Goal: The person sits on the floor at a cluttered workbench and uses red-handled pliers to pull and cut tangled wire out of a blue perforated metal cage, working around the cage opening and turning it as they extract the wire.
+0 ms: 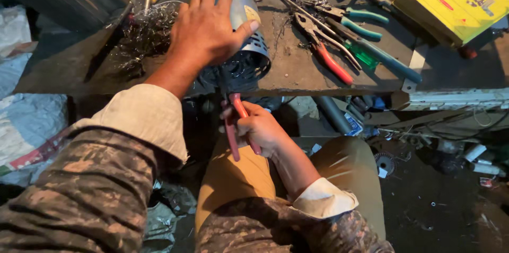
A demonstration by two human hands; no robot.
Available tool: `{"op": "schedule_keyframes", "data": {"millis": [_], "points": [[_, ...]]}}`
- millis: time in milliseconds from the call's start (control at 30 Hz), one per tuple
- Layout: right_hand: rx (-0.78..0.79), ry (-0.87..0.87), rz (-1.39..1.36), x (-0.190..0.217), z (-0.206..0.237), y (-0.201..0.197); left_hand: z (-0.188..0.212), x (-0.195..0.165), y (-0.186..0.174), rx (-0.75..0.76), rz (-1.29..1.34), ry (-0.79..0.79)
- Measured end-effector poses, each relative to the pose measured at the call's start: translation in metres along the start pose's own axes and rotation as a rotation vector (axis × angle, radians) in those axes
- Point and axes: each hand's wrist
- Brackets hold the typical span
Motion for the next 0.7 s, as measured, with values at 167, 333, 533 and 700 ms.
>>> {"op": "schedule_keyframes", "data": {"millis": [167,333,533,700], "points": [[0.200,0.106,-0.460,0.036,0.019,-0.004,-0.003,0.002,-0.001,-0.015,0.002,0.034],[0.261,-0.067,-0.404,0.071,0.028,-0.031,-0.002,0.004,0.000,-0.023,-0.015,0.043],[0.013,-0.127,-0.138,0.052,0.026,-0.023,0.000,0.000,0.000,0.019,-0.012,0.021],[0.294,-0.044,-0.251,0.030,0.056,-0.030,-0.001,0.000,0.000,0.007,-0.029,0.027]]}}
Point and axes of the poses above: each hand's wrist, its own z-axis away from the middle knuckle, its own y-axis out of the palm, x = y × z, and after that the axes turned 6 degrees about -x, right-handed
